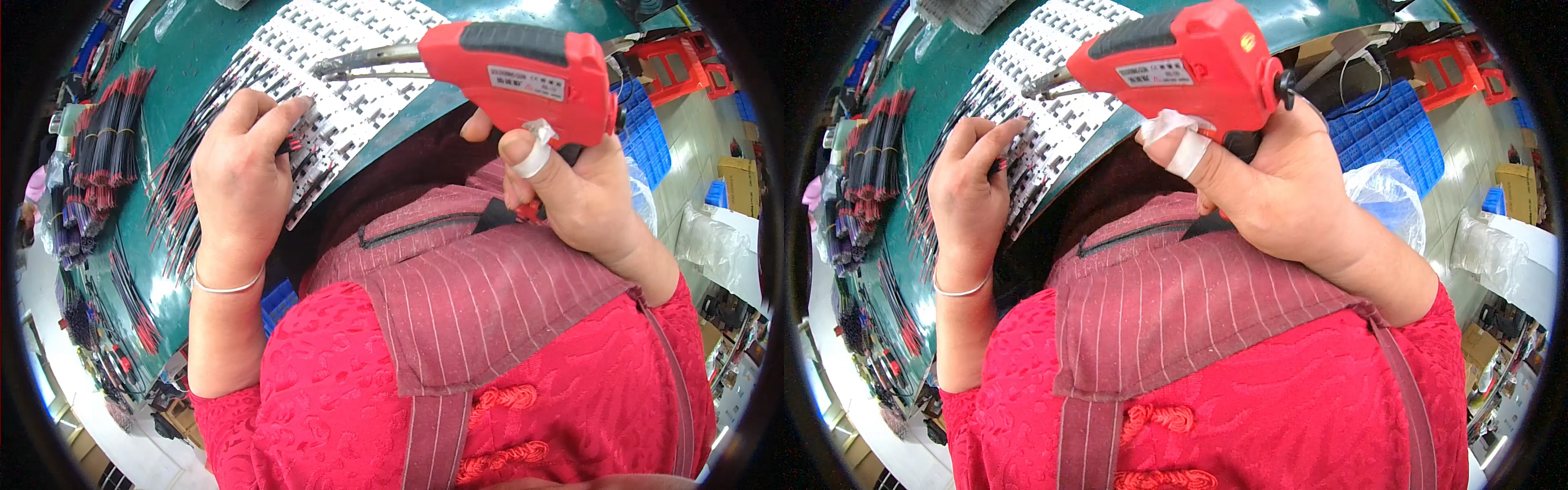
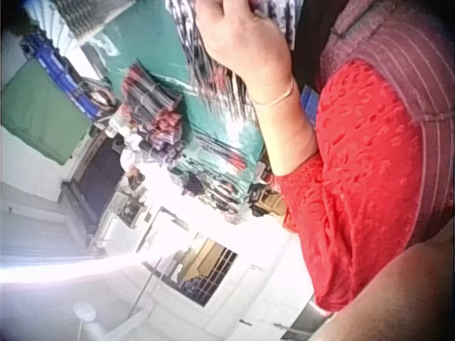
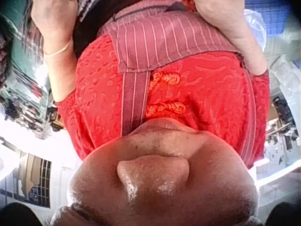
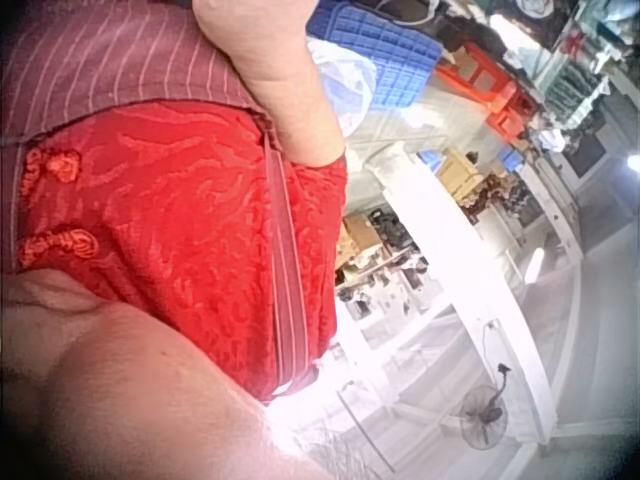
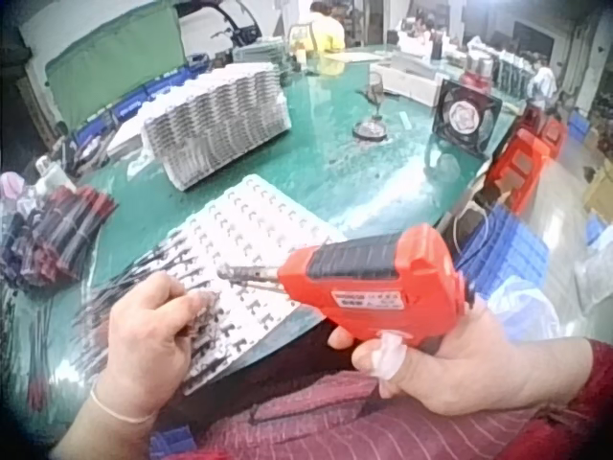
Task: The person solders wire leads onto a board by aligning each wire onto the board contacts by hand and applying heat to the connections with a soldering gun.
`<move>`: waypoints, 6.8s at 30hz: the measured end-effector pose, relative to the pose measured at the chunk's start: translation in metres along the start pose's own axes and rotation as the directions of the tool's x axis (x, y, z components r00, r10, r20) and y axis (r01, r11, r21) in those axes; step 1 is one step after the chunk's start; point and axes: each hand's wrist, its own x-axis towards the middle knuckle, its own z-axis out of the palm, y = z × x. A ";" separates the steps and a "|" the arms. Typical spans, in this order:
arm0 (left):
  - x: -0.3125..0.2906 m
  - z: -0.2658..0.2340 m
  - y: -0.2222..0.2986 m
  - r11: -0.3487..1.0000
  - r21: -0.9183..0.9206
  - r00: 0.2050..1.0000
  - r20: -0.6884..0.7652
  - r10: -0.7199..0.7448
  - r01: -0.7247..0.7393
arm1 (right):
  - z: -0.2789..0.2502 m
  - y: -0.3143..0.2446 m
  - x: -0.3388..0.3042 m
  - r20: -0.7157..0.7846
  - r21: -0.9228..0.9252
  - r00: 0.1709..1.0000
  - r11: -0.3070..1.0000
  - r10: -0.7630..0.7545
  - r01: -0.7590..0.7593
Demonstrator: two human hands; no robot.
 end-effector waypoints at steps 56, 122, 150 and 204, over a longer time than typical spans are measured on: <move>-0.021 -0.001 0.006 0.997 -0.062 0.995 -0.096 0.034 -0.040 | -0.004 -0.007 -0.020 -0.007 0.187 0.992 0.974 0.127 -0.124; -0.015 0.004 0.027 1.000 0.004 1.000 -0.029 -0.009 0.010 | -0.005 0.006 -0.021 0.045 0.149 0.992 0.981 0.121 -0.126; -0.015 0.001 0.028 0.999 0.024 1.000 -0.016 -0.024 0.024 | -0.004 0.005 -0.021 -0.019 0.167 0.996 0.982 0.086 -0.082; -0.021 0.000 0.027 0.995 -0.102 0.991 -0.135 -0.014 0.000 | -0.009 0.003 -0.030 -0.017 0.117 0.995 0.988 0.100 -0.098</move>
